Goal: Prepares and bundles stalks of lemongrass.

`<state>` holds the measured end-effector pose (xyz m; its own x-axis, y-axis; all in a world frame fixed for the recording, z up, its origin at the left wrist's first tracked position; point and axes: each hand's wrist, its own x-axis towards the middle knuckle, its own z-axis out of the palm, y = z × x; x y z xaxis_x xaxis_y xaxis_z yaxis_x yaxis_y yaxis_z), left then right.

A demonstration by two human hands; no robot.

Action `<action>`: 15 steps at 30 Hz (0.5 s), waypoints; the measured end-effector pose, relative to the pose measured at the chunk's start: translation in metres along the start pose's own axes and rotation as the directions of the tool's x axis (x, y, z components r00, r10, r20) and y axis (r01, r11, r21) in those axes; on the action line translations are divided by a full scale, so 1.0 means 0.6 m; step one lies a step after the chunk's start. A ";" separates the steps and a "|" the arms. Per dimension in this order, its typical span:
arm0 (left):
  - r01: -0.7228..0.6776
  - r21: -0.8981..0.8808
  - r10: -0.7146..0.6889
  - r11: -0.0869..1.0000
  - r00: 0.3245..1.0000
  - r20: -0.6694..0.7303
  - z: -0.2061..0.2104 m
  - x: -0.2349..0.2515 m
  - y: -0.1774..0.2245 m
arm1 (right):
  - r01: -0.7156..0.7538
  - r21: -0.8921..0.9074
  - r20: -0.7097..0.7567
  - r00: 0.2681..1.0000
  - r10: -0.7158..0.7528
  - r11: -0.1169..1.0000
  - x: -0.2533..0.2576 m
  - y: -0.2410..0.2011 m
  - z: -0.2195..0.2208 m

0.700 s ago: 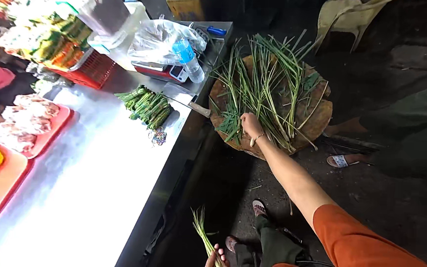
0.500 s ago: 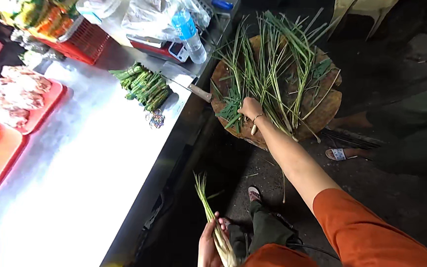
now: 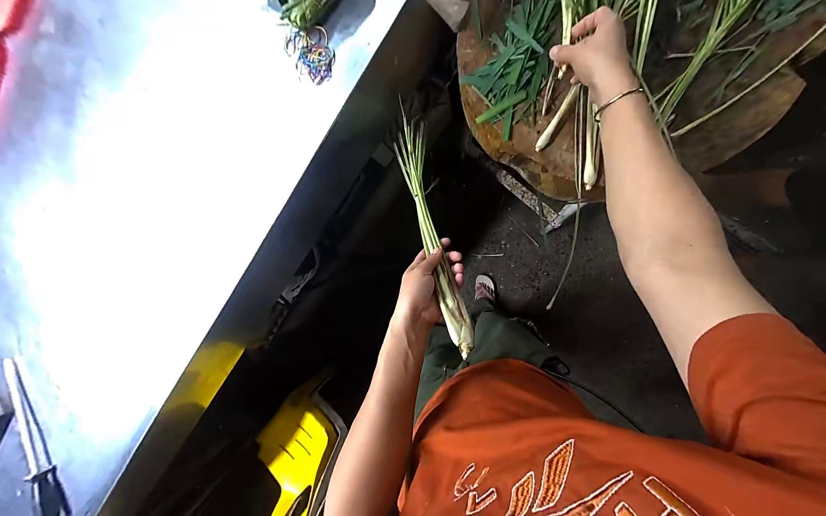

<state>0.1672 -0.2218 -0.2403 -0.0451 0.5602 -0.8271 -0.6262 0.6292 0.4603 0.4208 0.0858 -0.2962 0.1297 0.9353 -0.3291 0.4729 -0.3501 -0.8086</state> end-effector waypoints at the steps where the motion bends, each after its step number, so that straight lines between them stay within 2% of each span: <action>1: -0.005 -0.004 0.005 1.000 1.000 0.004 0.002 -0.001 0.001 | 0.012 0.041 0.012 1.000 -0.013 0.999 -0.009 0.000 -0.001; 3: -0.004 -0.006 0.004 1.000 1.000 0.023 -0.001 -0.003 0.000 | 0.046 0.143 0.019 0.999 -0.049 0.989 -0.029 0.000 -0.003; 6: 0.005 -0.006 -0.005 1.000 1.000 0.028 -0.009 -0.005 -0.005 | 0.141 0.221 -0.050 0.990 -0.133 0.965 -0.047 0.004 -0.003; 12: 0.018 -0.018 -0.017 1.000 0.998 0.054 -0.022 0.012 -0.021 | 0.292 0.023 -0.239 0.930 -0.278 0.956 -0.116 -0.007 0.030; 13: 0.021 -0.028 -0.019 0.999 0.998 0.054 -0.021 0.017 -0.030 | 0.296 -0.041 -0.235 0.925 -0.297 0.954 -0.124 -0.002 0.042; 15: 0.017 -0.020 -0.016 1.000 0.998 0.068 -0.027 0.018 -0.045 | 0.279 -0.168 -0.128 0.945 -0.302 0.945 -0.151 0.016 0.068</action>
<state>0.1707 -0.2416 -0.2667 0.0180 0.5856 -0.8104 -0.6422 0.6280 0.4395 0.3782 -0.0044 -0.2940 0.0915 0.9958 -0.0044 0.6299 -0.0613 -0.7742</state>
